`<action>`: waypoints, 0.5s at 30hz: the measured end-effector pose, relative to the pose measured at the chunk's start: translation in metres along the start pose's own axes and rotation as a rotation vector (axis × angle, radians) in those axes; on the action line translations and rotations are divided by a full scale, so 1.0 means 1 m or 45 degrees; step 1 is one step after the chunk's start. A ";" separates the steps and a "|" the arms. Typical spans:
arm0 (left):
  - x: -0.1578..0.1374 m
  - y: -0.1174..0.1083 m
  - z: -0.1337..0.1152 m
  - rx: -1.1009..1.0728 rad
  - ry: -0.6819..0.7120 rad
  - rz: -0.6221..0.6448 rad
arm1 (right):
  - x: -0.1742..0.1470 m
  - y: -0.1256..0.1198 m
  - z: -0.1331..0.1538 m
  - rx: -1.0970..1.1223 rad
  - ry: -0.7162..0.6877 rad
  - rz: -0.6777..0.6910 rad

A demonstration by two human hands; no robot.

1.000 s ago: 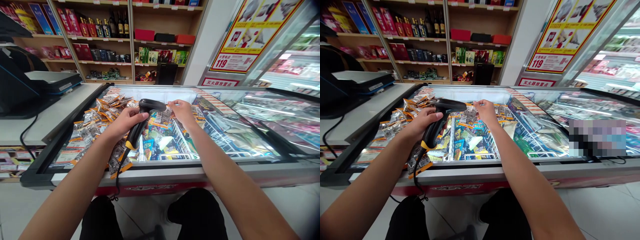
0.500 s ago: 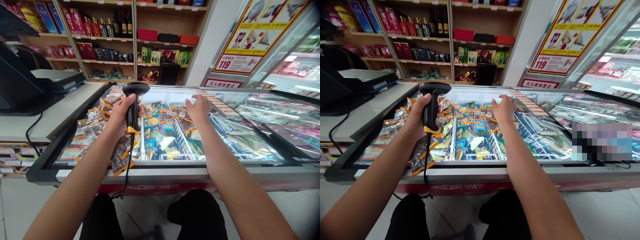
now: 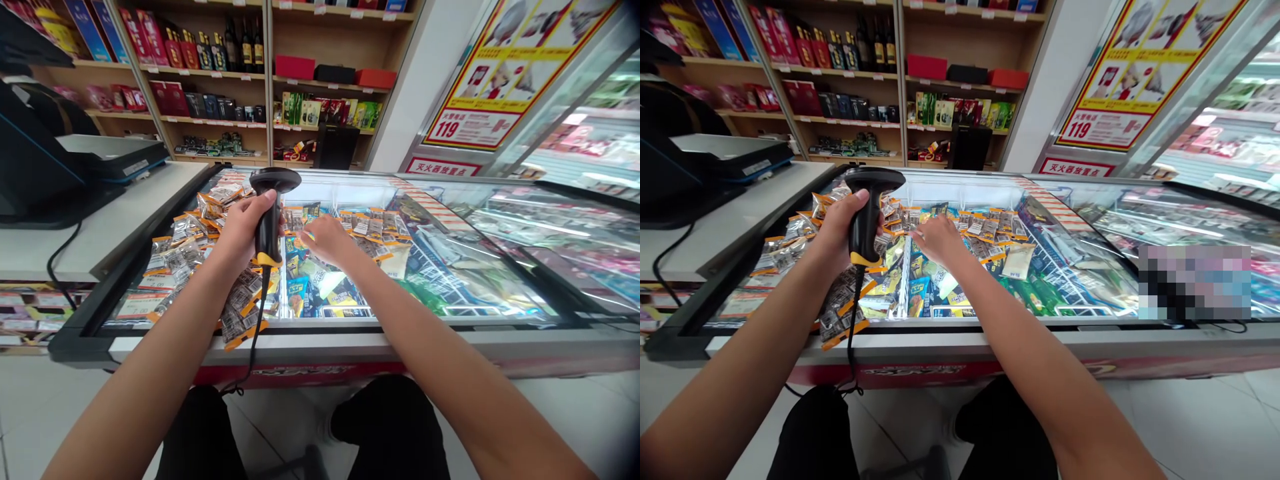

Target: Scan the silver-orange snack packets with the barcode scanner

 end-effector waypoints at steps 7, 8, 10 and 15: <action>0.000 0.001 0.000 0.036 -0.004 0.037 | 0.000 -0.004 -0.003 0.098 0.208 -0.170; 0.001 0.001 0.000 0.043 0.000 0.042 | 0.002 0.000 -0.002 0.098 0.223 -0.150; 0.001 0.001 0.000 0.054 -0.004 0.047 | 0.007 0.008 -0.001 0.105 0.225 -0.092; 0.000 0.002 0.005 0.044 -0.047 0.070 | 0.008 0.010 -0.013 0.321 0.281 -0.106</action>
Point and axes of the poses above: each hand's wrist, its own x-axis towards the middle knuckle, its own y-axis out of the palm, z = x × y, the point moved 5 cm from there along x, towards the middle knuckle, and after that the axes turned 12 degrees about z, right-handed, at the moved point
